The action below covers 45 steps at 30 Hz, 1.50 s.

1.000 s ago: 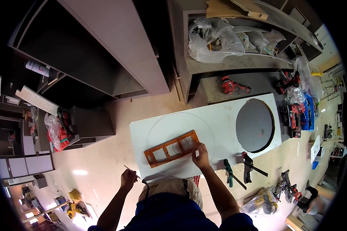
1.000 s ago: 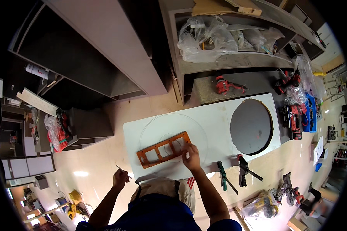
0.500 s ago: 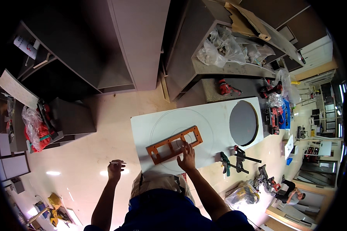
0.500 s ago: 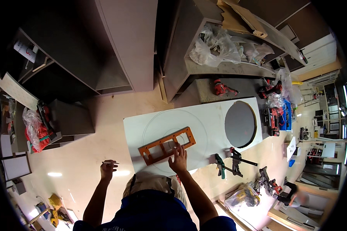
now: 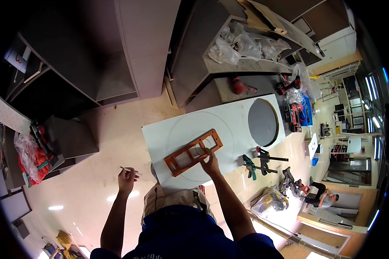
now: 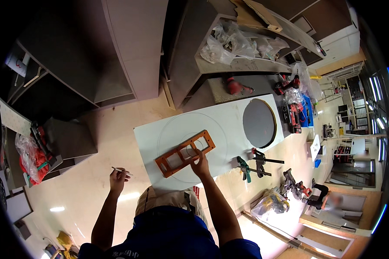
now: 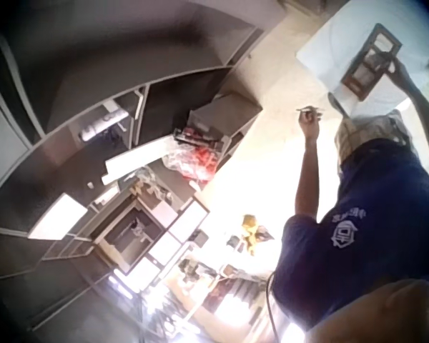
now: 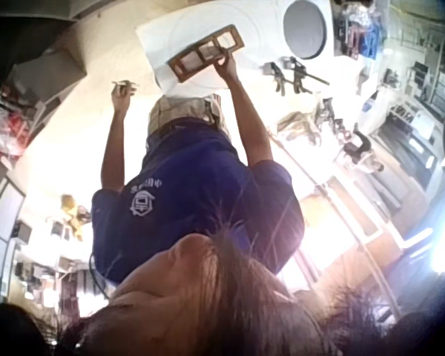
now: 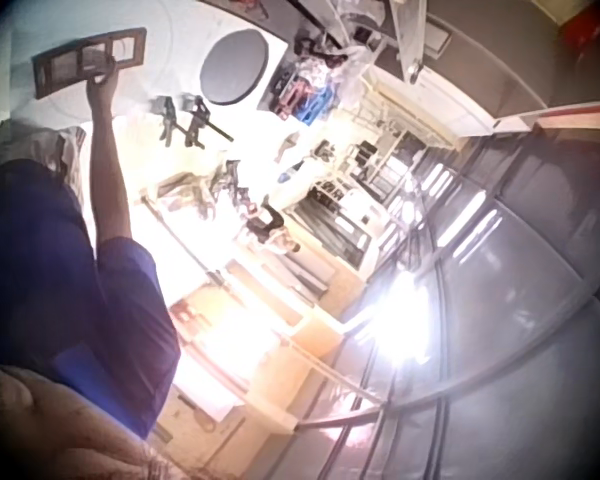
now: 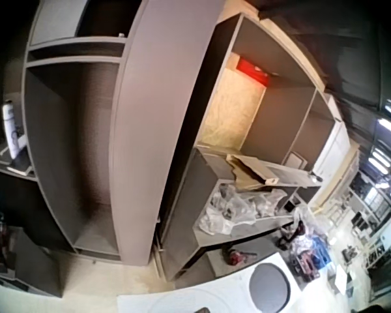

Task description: The person uses a cordless drill and a wooden template to mark and drill holes in a white countertop. They position the template, drill pilot holes, and then use a pencil to mark additional locations on the countertop.

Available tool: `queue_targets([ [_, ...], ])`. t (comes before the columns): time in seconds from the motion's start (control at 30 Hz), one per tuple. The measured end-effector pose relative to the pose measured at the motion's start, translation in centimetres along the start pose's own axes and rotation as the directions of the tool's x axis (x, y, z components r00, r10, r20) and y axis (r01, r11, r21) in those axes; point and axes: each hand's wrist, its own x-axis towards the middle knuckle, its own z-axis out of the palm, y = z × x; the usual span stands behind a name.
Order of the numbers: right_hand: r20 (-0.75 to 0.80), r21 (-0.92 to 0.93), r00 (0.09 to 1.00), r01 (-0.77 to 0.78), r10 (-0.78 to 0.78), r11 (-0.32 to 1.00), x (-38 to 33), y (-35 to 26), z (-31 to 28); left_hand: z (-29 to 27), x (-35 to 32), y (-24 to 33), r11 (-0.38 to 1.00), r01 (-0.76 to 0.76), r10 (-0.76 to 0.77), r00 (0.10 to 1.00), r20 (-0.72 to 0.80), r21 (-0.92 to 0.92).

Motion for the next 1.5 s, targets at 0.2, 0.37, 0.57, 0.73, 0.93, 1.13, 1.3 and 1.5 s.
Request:
queue_targets([
  [0.2,-0.033,-0.013,0.995,-0.096,0.096,0.995,-1.8,2.4,-2.0,1.9,-0.4,1.4,0.999,0.004,-0.001,0.995,0.102,-0.033],
  [0.37,-0.193,0.148,0.967,-0.137,0.165,0.979,-7.0,5.7,-2.9,4.0,-1.1,2.7,0.999,-0.012,0.002,0.979,0.202,0.049],
  [0.57,-0.178,0.46,0.888,-0.306,0.424,0.834,-14.9,10.5,-3.3,8.4,-1.7,3.5,0.996,-0.004,-0.018,0.971,0.238,0.093],
  [0.73,0.013,0.512,0.832,-0.482,0.554,0.711,-21.0,16.7,-2.9,12.7,-1.2,5.4,0.961,-0.062,-0.003,0.972,0.235,0.268],
  [0.93,0.448,0.303,0.358,-0.923,0.819,0.237,-25.6,22.9,-3.6,13.0,0.5,3.7,0.943,-0.023,-0.004,0.997,0.081,0.331],
  [1.13,0.427,0.329,0.354,-0.918,0.832,0.221,-25.5,26.0,-4.7,9.8,-2.3,2.6,0.926,0.375,-0.359,0.908,-0.214,0.037],
  [1.3,0.447,0.406,0.445,-0.874,0.776,0.268,-22.4,27.8,-3.8,10.1,-5.7,4.5,0.908,0.42,-0.403,0.87,-0.285,0.0],
  [1.5,0.536,0.58,0.717,-0.696,0.445,0.423,-18.3,26.8,-3.4,12.0,-6.5,5.0,0.946,0.323,-0.318,0.931,-0.18,-0.004],
])
